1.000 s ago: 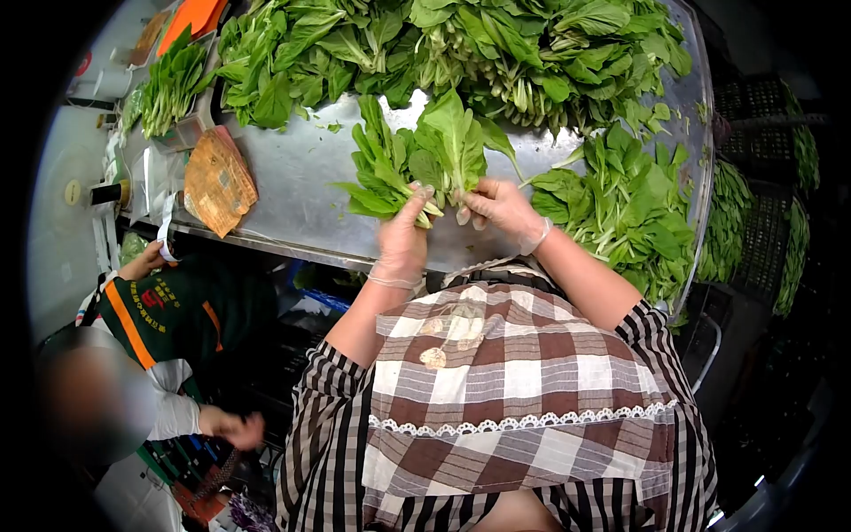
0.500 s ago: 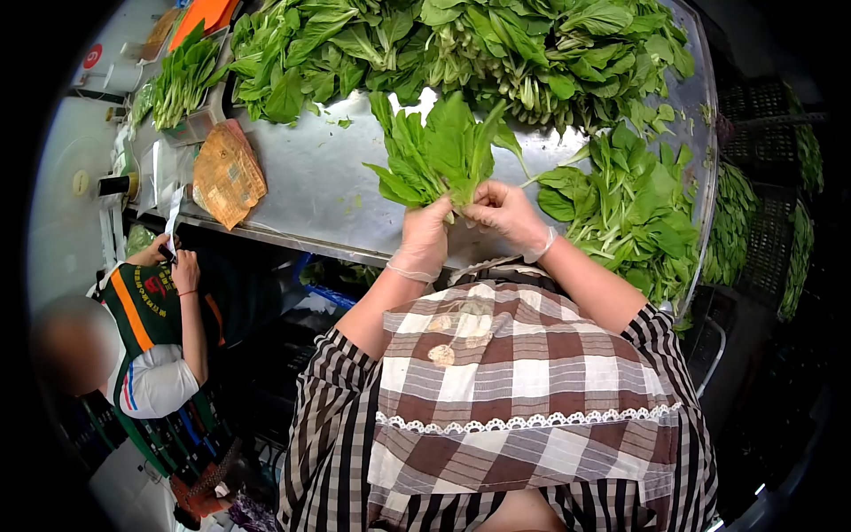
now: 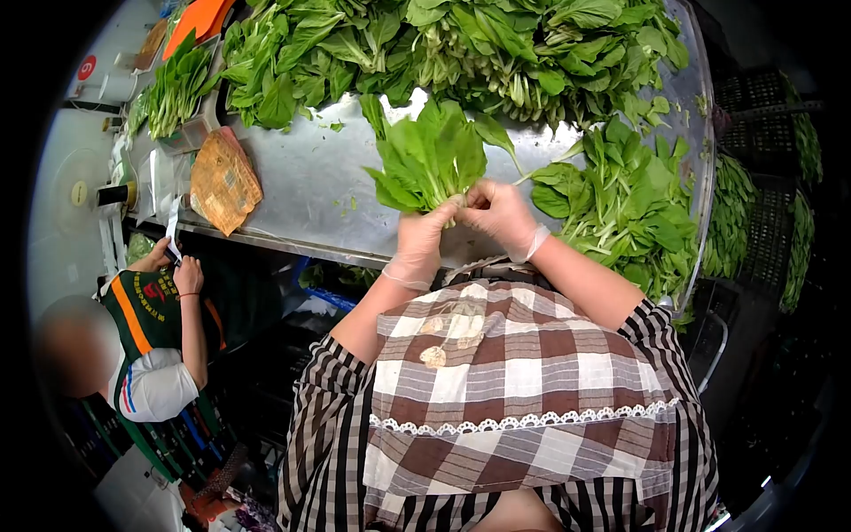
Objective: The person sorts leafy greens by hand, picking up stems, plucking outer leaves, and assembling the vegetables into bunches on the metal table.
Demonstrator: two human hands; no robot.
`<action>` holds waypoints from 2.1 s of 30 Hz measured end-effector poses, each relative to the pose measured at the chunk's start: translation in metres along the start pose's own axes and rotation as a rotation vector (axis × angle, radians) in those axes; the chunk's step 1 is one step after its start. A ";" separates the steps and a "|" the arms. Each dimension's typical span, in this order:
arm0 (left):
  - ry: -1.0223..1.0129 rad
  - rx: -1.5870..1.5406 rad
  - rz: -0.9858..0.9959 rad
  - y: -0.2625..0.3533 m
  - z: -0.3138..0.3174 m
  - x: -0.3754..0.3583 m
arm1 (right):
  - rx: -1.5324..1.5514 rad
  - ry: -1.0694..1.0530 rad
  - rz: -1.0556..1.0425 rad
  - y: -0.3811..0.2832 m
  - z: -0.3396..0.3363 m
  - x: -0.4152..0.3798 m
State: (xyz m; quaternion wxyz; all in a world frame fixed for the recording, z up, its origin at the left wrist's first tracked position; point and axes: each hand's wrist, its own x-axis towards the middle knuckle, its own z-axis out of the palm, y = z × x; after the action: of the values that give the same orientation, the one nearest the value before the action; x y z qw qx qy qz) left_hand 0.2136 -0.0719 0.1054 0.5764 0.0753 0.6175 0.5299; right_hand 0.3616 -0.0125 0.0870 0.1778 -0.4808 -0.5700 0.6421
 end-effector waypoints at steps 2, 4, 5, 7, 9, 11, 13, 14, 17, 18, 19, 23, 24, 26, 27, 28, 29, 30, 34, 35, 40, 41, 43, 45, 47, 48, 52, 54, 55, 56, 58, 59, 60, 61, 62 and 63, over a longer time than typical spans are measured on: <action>-0.003 0.010 -0.030 0.002 0.000 0.001 | 0.018 -0.009 -0.009 0.004 0.000 0.000; 0.017 -0.060 -0.021 -0.003 -0.001 0.004 | 0.231 -0.038 0.035 0.011 0.001 0.000; -0.003 -0.101 -0.017 -0.005 -0.004 0.004 | 0.436 -0.067 0.079 0.017 0.004 0.000; -0.038 -0.180 -0.014 -0.008 -0.008 0.004 | 0.691 -0.095 0.173 0.020 0.005 0.002; -0.061 -0.184 -0.015 -0.006 -0.011 0.004 | 0.792 -0.089 0.283 0.017 0.002 0.004; -0.114 -0.206 -0.017 -0.007 -0.014 0.004 | 0.801 -0.113 0.340 0.015 0.000 0.004; -0.188 -0.239 -0.037 -0.005 -0.016 -0.001 | 0.822 -0.129 0.345 0.014 0.001 0.004; -0.201 -0.222 -0.024 -0.005 -0.015 -0.004 | 0.839 -0.132 0.321 0.015 0.002 0.004; -0.201 -0.167 -0.015 -0.002 -0.006 -0.011 | 0.801 -0.108 0.191 0.018 0.003 0.000; -0.174 -0.146 -0.030 0.000 -0.003 -0.012 | 0.774 -0.096 0.139 0.019 0.004 -0.002; -0.147 -0.125 -0.043 0.001 -0.002 -0.012 | 0.643 -0.010 0.072 0.023 0.003 -0.003; -0.080 -0.260 -0.021 0.002 -0.022 -0.001 | 0.493 0.326 0.059 0.026 -0.014 -0.010; -0.070 -0.298 -0.031 0.004 -0.030 0.002 | 0.549 0.407 0.118 0.026 -0.021 -0.012; -0.055 -0.374 -0.047 0.002 -0.047 0.011 | 0.405 0.204 0.301 0.050 -0.029 -0.012; -0.058 -0.400 -0.073 0.001 -0.054 0.015 | 0.257 0.105 0.317 0.047 -0.028 -0.014; -0.050 -0.439 -0.108 -0.002 -0.058 0.018 | 0.109 0.006 0.333 0.044 -0.028 -0.014; -0.041 -0.478 -0.142 -0.006 -0.062 0.021 | 0.072 -0.029 0.314 0.040 -0.023 -0.009; -0.022 -0.513 -0.187 -0.004 -0.063 0.022 | -0.064 0.015 0.244 0.029 -0.016 0.002; -0.025 -0.512 -0.207 -0.005 -0.052 0.014 | -0.484 0.087 0.081 0.018 0.004 0.045; -0.046 -0.504 -0.214 -0.009 -0.055 0.015 | -0.560 0.076 0.086 0.018 0.005 0.051; -0.061 -0.475 -0.247 -0.005 -0.051 0.008 | 0.269 -0.114 0.301 0.028 -0.001 0.040; -0.072 -0.468 -0.251 -0.006 -0.051 0.008 | 0.429 -0.154 0.330 0.022 -0.004 0.033; -0.095 -0.458 -0.261 -0.010 -0.047 0.009 | 0.521 -0.203 0.307 0.018 -0.007 0.023; -0.112 -0.459 -0.269 -0.012 -0.042 0.010 | 0.542 -0.256 0.279 0.018 -0.007 0.019; -0.125 -0.474 -0.272 -0.014 -0.035 0.009 | 0.531 -0.299 0.248 0.016 -0.005 0.016; -0.124 -0.425 -0.236 -0.014 -0.032 0.008 | 0.524 -0.322 0.231 0.014 -0.003 0.015; -0.135 -0.304 -0.151 -0.015 -0.033 0.007 | 0.445 -0.472 0.189 0.009 0.002 0.012; -0.109 -0.285 -0.141 -0.015 -0.033 0.006 | 0.238 -0.505 0.145 0.003 0.003 0.012; -0.099 -0.266 -0.137 -0.013 -0.032 0.004 | 0.120 -0.507 0.096 -0.003 0.003 0.010; -0.088 -0.247 -0.132 -0.011 -0.030 0.002 | 0.001 -0.507 0.046 -0.010 0.002 0.009; -0.069 -0.247 -0.135 -0.007 -0.030 0.001 | -0.198 -0.392 -0.034 -0.016 -0.001 0.013; -0.062 -0.265 -0.142 -0.003 -0.032 0.002 | -0.326 -0.267 -0.166 -0.006 -0.003 0.019; -0.054 -0.284 -0.148 0.000 -0.035 0.004 | -0.452 -0.138 -0.298 0.001 -0.007 0.024; -0.041 -0.290 -0.165 0.002 -0.041 0.006 | -0.530 0.014 -0.265 -0.002 -0.014 0.027; -0.027 -0.306 -0.155 0.004 -0.045 0.008 | -0.603 0.115 -0.334 0.019 -0.022 0.037; -0.013 -0.323 -0.145 0.005 -0.048 0.010 | -0.716 0.138 -0.282 0.028 -0.033 0.038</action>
State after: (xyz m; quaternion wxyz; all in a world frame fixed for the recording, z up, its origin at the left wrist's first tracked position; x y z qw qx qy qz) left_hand 0.1692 -0.0899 0.0918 0.6216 -0.0594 0.5244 0.5789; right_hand 0.3796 0.0272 0.0497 0.1231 -0.4714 -0.8052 0.3381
